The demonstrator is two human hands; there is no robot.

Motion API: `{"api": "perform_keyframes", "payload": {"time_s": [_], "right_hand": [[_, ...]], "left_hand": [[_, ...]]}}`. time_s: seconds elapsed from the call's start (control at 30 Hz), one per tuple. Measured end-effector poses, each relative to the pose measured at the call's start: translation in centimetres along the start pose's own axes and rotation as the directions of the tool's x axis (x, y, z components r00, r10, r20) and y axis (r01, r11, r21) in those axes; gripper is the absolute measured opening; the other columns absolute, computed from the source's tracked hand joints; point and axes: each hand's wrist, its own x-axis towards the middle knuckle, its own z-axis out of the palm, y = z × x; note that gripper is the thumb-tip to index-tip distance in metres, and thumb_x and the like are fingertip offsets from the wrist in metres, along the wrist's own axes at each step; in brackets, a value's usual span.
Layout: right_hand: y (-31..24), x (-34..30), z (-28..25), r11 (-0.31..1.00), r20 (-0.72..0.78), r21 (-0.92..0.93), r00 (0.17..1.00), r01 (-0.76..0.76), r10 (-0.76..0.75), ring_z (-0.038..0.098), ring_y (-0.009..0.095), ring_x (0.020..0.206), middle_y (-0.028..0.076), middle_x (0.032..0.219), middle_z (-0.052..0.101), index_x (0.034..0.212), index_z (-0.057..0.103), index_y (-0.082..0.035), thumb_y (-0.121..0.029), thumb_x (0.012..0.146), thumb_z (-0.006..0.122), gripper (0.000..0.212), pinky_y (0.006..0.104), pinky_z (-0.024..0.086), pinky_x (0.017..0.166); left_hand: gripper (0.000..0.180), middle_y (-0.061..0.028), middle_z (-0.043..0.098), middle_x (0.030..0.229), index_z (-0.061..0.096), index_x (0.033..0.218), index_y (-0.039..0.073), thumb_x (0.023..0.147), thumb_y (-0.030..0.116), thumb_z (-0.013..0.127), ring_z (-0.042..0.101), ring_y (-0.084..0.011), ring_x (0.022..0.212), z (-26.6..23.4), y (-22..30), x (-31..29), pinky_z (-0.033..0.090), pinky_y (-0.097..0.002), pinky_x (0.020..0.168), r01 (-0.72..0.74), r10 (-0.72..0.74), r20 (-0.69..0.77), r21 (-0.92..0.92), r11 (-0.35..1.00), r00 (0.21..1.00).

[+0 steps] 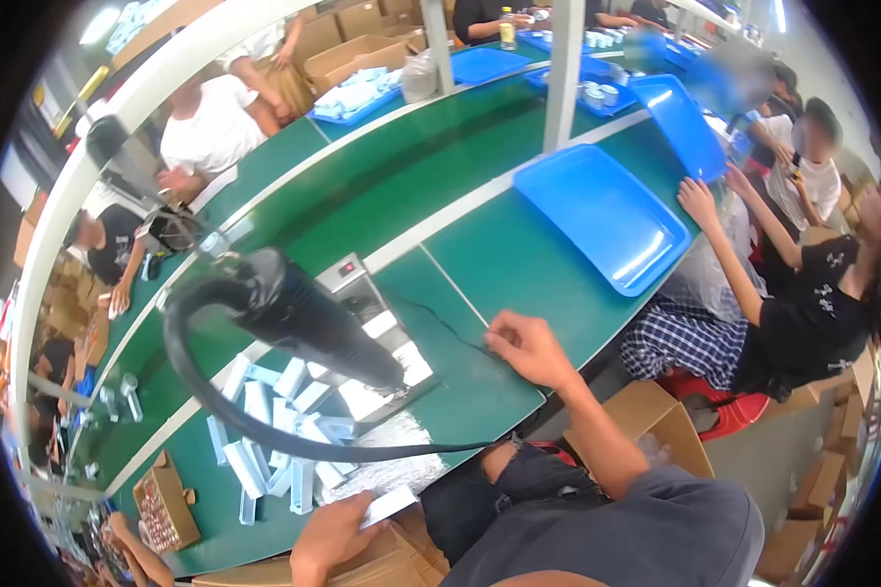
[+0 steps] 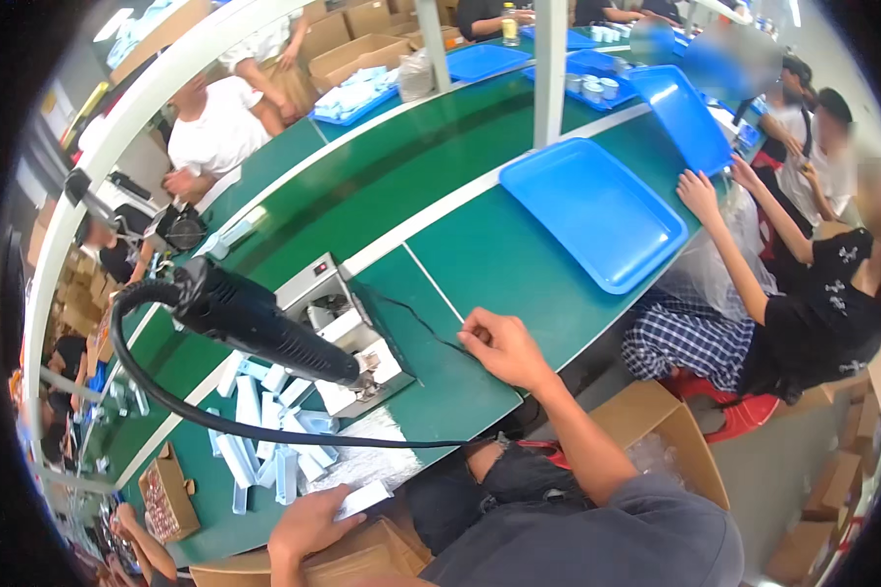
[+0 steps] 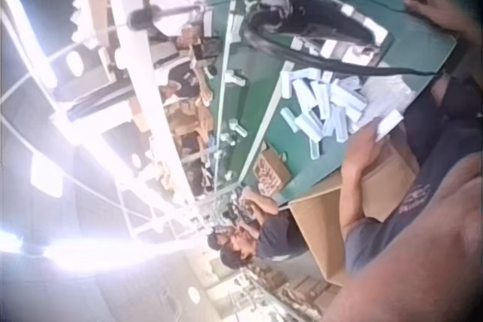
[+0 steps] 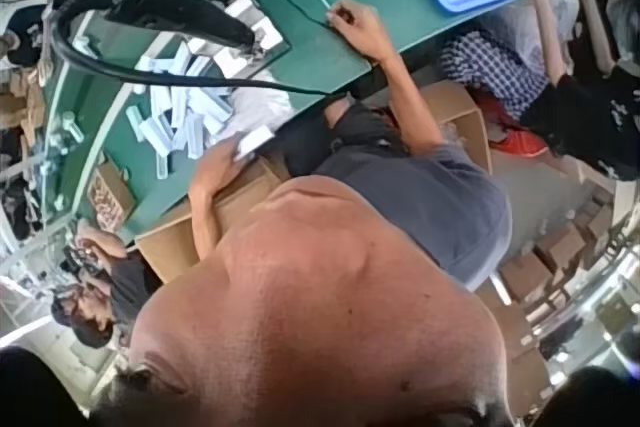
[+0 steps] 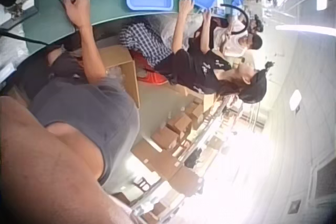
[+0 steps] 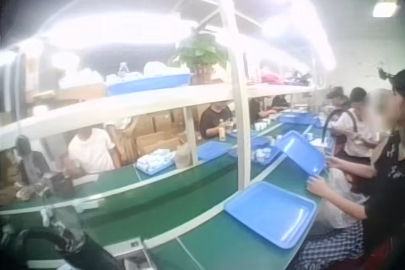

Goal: Assembling small handheld fans on an electronics production line.

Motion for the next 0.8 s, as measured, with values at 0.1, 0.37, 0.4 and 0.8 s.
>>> {"api": "perform_keyframes", "payload": {"time_s": [0.1,0.37,0.4,0.8], "right_hand": [[0.40,0.35,0.78,0.998,-0.009,0.048,0.999,0.032,-0.032,0.060,0.012,0.062,0.005,0.072,0.066,0.094,0.065,0.000,-0.013,0.095,0.069,0.014,0.0299,0.049,0.060],[-0.32,0.39,0.80,0.999,0.001,0.034,1.000,0.012,-0.012,0.058,0.011,0.060,0.005,0.070,0.065,0.093,0.065,0.000,-0.013,0.095,0.070,0.014,0.0289,0.047,0.058],[-0.26,0.37,0.79,0.999,-0.003,0.037,1.000,0.019,-0.019,0.057,0.011,0.060,0.004,0.069,0.064,0.093,0.065,0.000,-0.013,0.094,0.070,0.014,0.0286,0.047,0.058],[-0.01,0.25,1.03,1.000,-0.015,0.010,1.000,0.023,-0.023,0.054,0.010,0.059,0.004,0.068,0.063,0.093,0.065,0.000,-0.013,0.094,0.070,0.014,0.0281,0.045,0.057]], "left_hand": [[0.046,-0.0187,0.071,0.099,0.061,0.123,0.009,0.094,0.044,0.067,0.067,-0.0420,0.097,0.21,-0.13,-0.58,0.053,-0.0509,0.081,-0.026,0.026,-0.007,-0.005,1.000,1.000],[0.038,-0.0212,0.069,0.098,0.058,0.109,0.005,0.095,0.039,0.067,0.065,-0.0451,0.095,-0.26,0.44,-0.70,0.050,-0.0542,0.080,-0.027,0.026,-0.015,-0.044,0.999,1.000],[0.038,-0.0211,0.069,0.098,0.058,0.109,0.005,0.095,0.039,0.067,0.065,-0.0449,0.095,-0.29,0.46,-0.67,0.050,-0.0541,0.080,-0.024,0.024,-0.010,-0.045,0.999,1.000],[0.038,-0.0204,0.070,0.101,0.059,0.112,0.006,0.096,0.040,0.065,0.065,-0.0445,0.097,0.05,0.03,-0.80,0.050,-0.0539,0.081,-0.031,0.031,-0.008,-0.045,0.999,0.999]]}}
